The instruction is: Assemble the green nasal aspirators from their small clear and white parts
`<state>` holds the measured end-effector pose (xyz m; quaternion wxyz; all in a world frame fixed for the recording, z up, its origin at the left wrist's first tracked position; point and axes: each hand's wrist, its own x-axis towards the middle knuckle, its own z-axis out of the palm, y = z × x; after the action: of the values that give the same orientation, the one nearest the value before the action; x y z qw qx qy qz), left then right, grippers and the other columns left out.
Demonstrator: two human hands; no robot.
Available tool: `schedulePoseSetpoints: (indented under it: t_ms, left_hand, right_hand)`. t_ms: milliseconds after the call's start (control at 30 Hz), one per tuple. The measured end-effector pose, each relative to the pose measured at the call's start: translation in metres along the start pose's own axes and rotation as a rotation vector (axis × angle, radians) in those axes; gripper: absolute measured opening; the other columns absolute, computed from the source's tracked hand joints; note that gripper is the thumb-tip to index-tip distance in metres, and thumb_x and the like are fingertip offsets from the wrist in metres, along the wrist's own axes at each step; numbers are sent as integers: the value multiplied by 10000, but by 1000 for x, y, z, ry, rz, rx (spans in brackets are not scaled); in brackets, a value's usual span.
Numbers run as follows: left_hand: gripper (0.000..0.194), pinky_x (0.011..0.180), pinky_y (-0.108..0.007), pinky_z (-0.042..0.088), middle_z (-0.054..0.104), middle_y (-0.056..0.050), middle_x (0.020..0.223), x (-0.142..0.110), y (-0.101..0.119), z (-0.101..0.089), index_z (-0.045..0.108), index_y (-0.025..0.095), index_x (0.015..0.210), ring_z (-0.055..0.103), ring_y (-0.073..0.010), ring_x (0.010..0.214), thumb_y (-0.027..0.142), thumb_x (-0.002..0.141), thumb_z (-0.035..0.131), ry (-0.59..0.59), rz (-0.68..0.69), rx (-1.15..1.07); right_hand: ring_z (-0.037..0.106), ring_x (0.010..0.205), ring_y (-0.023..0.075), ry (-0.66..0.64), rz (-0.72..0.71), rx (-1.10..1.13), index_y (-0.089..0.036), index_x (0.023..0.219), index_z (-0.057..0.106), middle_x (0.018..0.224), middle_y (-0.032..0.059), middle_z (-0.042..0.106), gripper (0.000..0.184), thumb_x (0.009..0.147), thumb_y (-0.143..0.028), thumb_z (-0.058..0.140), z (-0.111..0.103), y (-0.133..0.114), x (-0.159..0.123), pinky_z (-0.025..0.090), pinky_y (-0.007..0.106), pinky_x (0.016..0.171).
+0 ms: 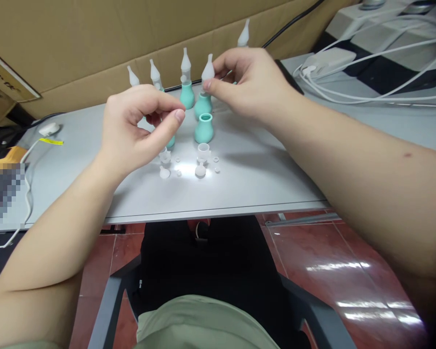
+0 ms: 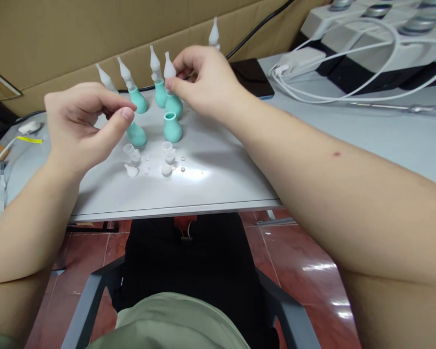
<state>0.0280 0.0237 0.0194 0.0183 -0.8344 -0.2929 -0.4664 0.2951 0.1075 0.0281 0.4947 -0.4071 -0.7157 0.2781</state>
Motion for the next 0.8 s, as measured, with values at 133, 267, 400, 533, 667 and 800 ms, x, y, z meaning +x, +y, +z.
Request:
schedulePoseSetpoints:
  t_ms: [133,267,400,533,667,800]
  left_hand:
    - [525,825,-472,663,918,-62,1051,1,-10,-2,904,325,1147,808,-249,949,773,1265,657,-39,-71,36]
    - [467,814,-406,652,883,8,994,-2,-15,1,920,317,1148,750,-160,900,703,1306,710,79,-3,-63]
    - [316,891,-339,667,912,42,1157,-2,-18,-3,906,318,1306,771,-98,992,602,1335,768,14,-25,-142]
    - [362,941,-319,687,895,44,1286,1,-18,-9,861,377,1472,789,-91,1074,678,1346,704,11,7,-191]
    - [598,1111,-400,726,897,-58,1568,1,-11,-9,831,312,1609,840,-213,1364,797,1263,778,-116,-106,-262]
    - [890,1010,-445,758,958,-101,1399,-2,-10,3,832,281,1645,890,-273,1231,1014,1144,776,-148,-136,-327]
  right_hand:
    - [674,872,109,114,-65,153,-221,978,736,1031,11,815,325,1161,46,769,-14,-11,0,545,258,812]
    - [681,798,109,164,-148,383,-238,878,733,917,-9,794,374,1170,-6,704,-22,-30,-7,517,264,720]
    - [689,740,119,66,-114,505,-255,799,750,830,-19,796,361,1096,-59,692,-16,-45,-21,568,254,690]
    - [739,785,146,-36,-67,576,-259,859,813,926,-2,868,138,944,-152,833,-11,-50,-31,678,273,739]
    - [790,824,141,-160,-53,546,-279,792,802,946,-24,867,155,746,-250,947,-10,-48,-34,722,274,763]
    - [849,941,185,-178,-25,510,-291,825,806,1007,-29,874,233,739,-352,1014,-8,-47,-37,789,307,842]
